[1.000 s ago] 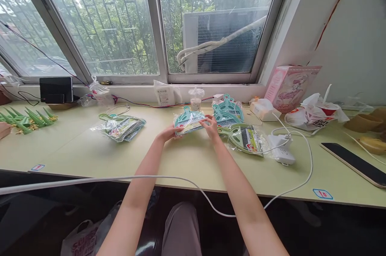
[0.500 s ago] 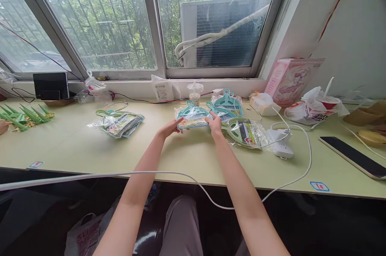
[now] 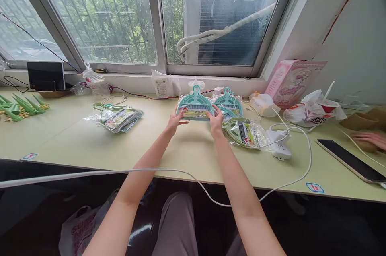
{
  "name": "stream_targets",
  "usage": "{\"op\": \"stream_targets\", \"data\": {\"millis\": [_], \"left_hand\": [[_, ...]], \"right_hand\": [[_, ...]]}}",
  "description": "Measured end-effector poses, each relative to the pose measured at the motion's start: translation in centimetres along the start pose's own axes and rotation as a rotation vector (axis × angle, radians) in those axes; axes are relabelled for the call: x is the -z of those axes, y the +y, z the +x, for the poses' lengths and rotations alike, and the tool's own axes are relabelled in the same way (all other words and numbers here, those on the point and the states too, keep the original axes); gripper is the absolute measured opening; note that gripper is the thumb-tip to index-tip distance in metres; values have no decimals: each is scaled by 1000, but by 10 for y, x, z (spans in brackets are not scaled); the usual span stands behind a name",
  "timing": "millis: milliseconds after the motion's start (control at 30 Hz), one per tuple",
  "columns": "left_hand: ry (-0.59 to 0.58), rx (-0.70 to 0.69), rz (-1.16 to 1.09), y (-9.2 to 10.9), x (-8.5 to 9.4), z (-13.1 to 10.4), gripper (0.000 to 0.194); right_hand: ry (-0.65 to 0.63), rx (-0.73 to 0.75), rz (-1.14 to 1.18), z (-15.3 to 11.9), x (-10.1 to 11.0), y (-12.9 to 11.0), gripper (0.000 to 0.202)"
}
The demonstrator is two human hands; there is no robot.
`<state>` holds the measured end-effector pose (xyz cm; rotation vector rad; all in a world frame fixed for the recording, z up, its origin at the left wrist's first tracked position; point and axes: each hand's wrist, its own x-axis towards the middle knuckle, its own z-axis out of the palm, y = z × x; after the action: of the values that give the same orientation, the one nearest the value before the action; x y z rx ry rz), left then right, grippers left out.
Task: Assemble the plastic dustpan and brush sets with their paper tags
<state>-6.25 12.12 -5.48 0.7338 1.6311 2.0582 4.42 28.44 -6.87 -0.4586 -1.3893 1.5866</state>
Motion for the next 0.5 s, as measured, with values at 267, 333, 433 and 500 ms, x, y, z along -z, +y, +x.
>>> {"op": "stream_targets", "data": {"millis": [267,333,433,500], "left_hand": [[208,96,35,-6,6,8,29],[243,44,24,-2,4,3,27],[338,-55,-46,19,16,-8,27],[465,-131,-93,39,39,-19,30]], "right_hand": [[-123,0,-79,-7,-8,10,67],[-148,-8,-79,-11,-9,5,67],[-229,-16,-26,-17,-11,-3,66],[-257,-39,3,-21,-13,-5,65]]}}
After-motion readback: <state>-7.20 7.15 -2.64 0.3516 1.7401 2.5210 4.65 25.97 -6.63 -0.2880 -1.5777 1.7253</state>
